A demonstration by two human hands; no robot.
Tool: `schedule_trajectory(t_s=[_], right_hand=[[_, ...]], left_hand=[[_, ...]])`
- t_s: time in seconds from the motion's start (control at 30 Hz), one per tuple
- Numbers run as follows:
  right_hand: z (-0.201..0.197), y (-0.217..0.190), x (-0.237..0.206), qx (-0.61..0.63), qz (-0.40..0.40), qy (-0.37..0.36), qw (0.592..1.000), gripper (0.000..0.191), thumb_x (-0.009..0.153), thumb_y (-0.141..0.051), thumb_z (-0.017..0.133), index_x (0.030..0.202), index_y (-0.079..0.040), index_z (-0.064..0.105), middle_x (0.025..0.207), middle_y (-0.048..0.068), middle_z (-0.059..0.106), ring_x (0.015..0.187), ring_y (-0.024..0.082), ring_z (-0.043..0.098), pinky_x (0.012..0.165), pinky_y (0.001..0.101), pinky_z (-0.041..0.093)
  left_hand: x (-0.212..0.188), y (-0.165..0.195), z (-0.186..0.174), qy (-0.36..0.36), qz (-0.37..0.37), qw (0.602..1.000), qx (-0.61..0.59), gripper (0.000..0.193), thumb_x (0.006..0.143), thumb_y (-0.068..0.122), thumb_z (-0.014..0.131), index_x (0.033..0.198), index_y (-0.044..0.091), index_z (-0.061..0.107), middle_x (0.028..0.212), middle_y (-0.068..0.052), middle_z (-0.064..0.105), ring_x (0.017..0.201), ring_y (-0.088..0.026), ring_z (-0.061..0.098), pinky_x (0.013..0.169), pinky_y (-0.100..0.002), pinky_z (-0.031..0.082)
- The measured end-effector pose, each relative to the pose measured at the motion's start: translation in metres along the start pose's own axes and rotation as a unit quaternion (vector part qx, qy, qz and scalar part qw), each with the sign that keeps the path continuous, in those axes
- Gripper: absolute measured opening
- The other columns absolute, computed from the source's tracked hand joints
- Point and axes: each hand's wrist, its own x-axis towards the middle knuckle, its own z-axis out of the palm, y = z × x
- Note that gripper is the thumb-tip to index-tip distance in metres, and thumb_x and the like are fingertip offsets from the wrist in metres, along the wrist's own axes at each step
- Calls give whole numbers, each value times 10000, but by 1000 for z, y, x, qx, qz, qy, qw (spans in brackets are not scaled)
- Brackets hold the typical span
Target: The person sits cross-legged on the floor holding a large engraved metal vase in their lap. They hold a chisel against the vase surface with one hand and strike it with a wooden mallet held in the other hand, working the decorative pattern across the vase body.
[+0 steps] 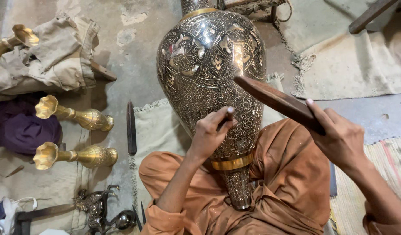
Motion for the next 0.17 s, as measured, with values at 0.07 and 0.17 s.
schedule_trajectory(t_s=[0.07,0.17], right_hand=[[2,-1,7,-25,-14,-19,999,636,889,-156,794,1498,-205,619,787,58,577,642,247,610,558,400,487],[-2,4,19,-109,-57,-42,991,663,884,-116,794,1506,-254,612,802,31,609,678,210,641,588,362,509]], left_hand=[[-3,2,3,1,33,997,68,248,966,149,755,1188,75,673,801,-70,704,698,-209,670,632,-375,561],[-5,5,4,26,47,996,68,251,984,136,738,1211,78,650,820,-74,693,712,-212,651,650,-376,555]])
